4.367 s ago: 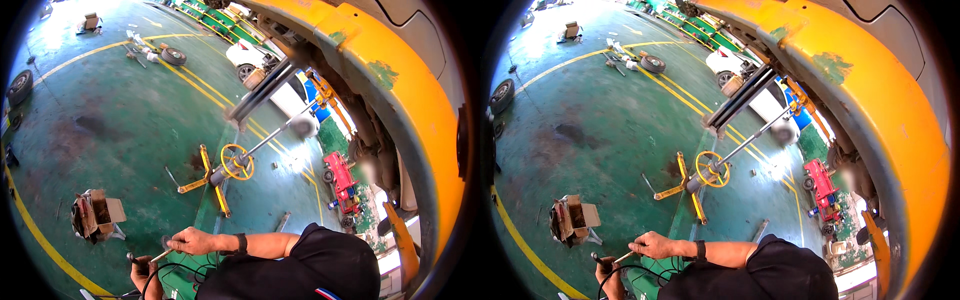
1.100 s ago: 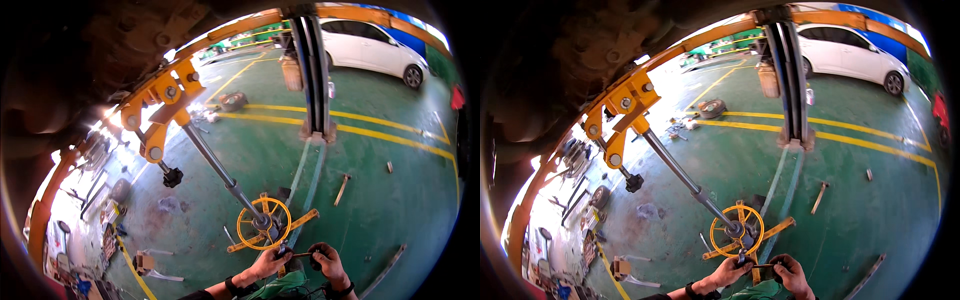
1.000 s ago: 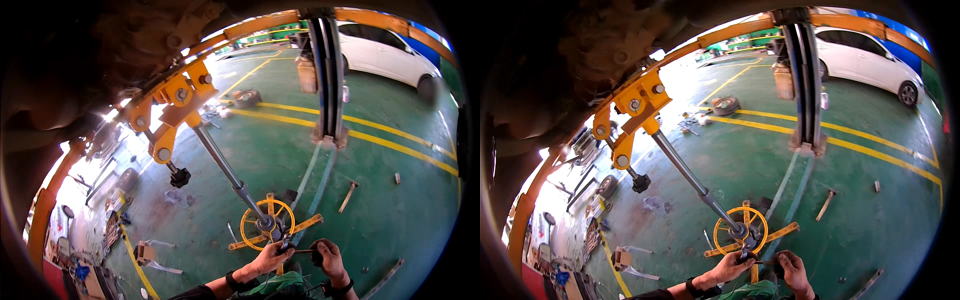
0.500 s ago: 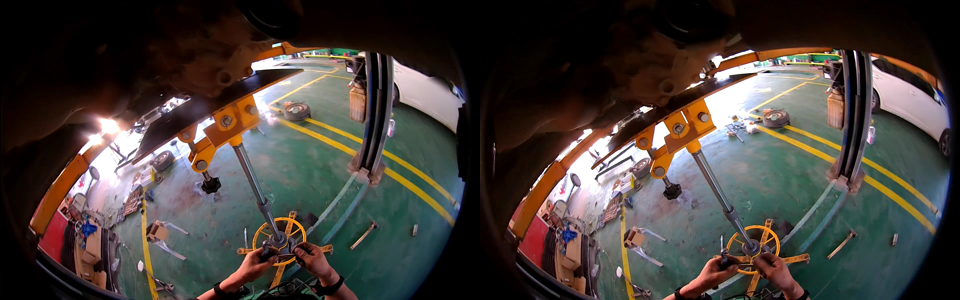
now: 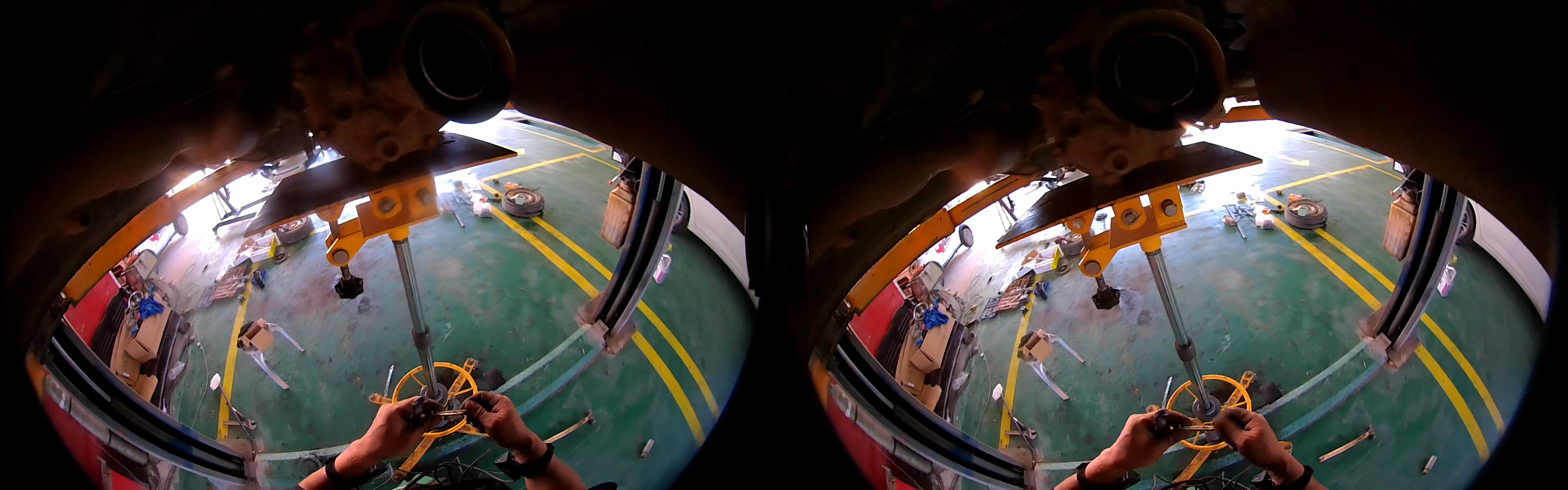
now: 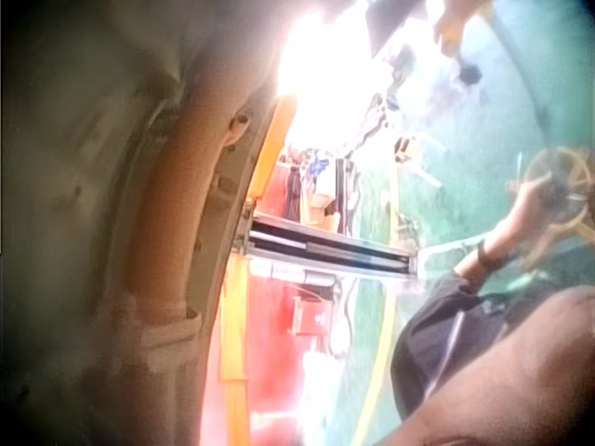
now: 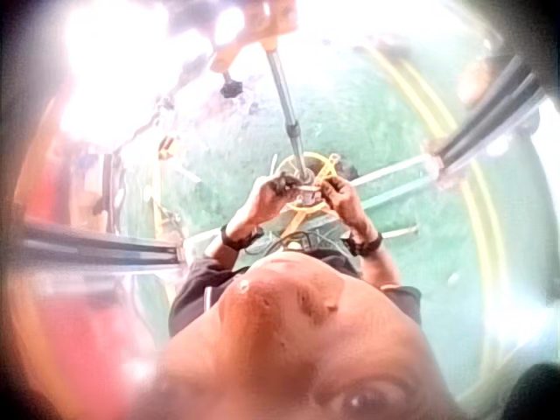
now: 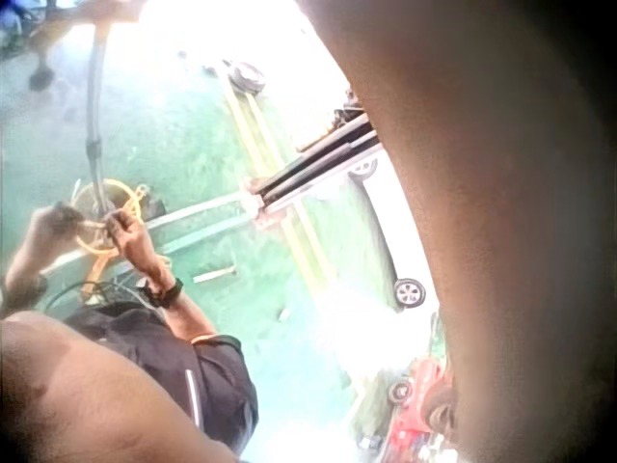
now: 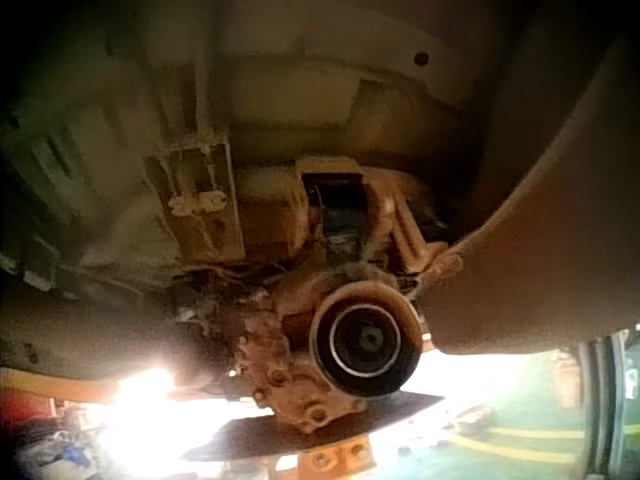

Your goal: The person manipulates mechanical components on the underside of a vehicle using a wrench and their hands. They loosen bolts, remove small parts, and place them into a box on the floor.

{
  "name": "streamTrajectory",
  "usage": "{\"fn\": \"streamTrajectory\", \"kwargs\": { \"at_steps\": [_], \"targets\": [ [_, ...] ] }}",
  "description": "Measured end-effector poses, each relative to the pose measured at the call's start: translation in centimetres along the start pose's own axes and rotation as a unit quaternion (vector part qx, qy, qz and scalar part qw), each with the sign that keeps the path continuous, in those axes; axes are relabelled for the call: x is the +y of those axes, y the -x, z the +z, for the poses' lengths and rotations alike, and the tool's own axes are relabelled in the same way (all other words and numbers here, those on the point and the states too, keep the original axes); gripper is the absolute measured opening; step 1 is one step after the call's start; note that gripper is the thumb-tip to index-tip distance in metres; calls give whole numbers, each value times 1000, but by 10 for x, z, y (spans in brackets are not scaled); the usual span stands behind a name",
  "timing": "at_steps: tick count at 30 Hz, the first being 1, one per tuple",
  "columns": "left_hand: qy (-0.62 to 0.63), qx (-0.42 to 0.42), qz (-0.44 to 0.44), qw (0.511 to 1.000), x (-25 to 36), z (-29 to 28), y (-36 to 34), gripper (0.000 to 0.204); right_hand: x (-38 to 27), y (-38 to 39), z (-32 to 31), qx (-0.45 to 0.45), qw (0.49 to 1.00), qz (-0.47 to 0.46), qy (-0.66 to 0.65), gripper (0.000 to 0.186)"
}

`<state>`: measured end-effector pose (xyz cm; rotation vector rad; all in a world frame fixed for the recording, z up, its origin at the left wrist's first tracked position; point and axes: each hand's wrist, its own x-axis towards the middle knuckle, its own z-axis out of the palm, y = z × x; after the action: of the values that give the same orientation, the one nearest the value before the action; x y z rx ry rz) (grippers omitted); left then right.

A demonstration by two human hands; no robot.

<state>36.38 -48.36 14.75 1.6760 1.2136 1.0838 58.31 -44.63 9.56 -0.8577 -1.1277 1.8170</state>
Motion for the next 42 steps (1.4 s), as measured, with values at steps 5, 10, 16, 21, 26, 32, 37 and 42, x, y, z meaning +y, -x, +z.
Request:
{"fn": "streamTrajectory", "kwargs": {
  "at_steps": [5,10,16,21,26,32,37,42],
  "targets": [
    [-63,-4,26,998,26,-4,-4,21,-15,0,-1,-8,999,-33,12,12],
    [-148,-3,94,985,47,-14,-5,22,-39,-2,12,-12,997,-71,8,15],
    [-94,56,98,989,85,-37,-11,20,-57,-4,17,-78,993,-86,22,23],
    [-48,287,175,941,135,-97,-21,15,-39,-3,-7,-35,997,-69,15,20],
    [57,362,311,877,204,-144,-68,23,-34,-1,-13,-35,997,-34,-54,14],
    [4,377,361,853,251,-169,-104,23,-33,7,-21,18,996,27,-86,27],
    [-3,404,409,818,281,-171,-126,26,-29,13,-35,61,993,27,-102,30],
    [-426,464,502,593,306,-182,-135,37,-32,15,-35,81,991,-5,-103,30]
  ]
}}
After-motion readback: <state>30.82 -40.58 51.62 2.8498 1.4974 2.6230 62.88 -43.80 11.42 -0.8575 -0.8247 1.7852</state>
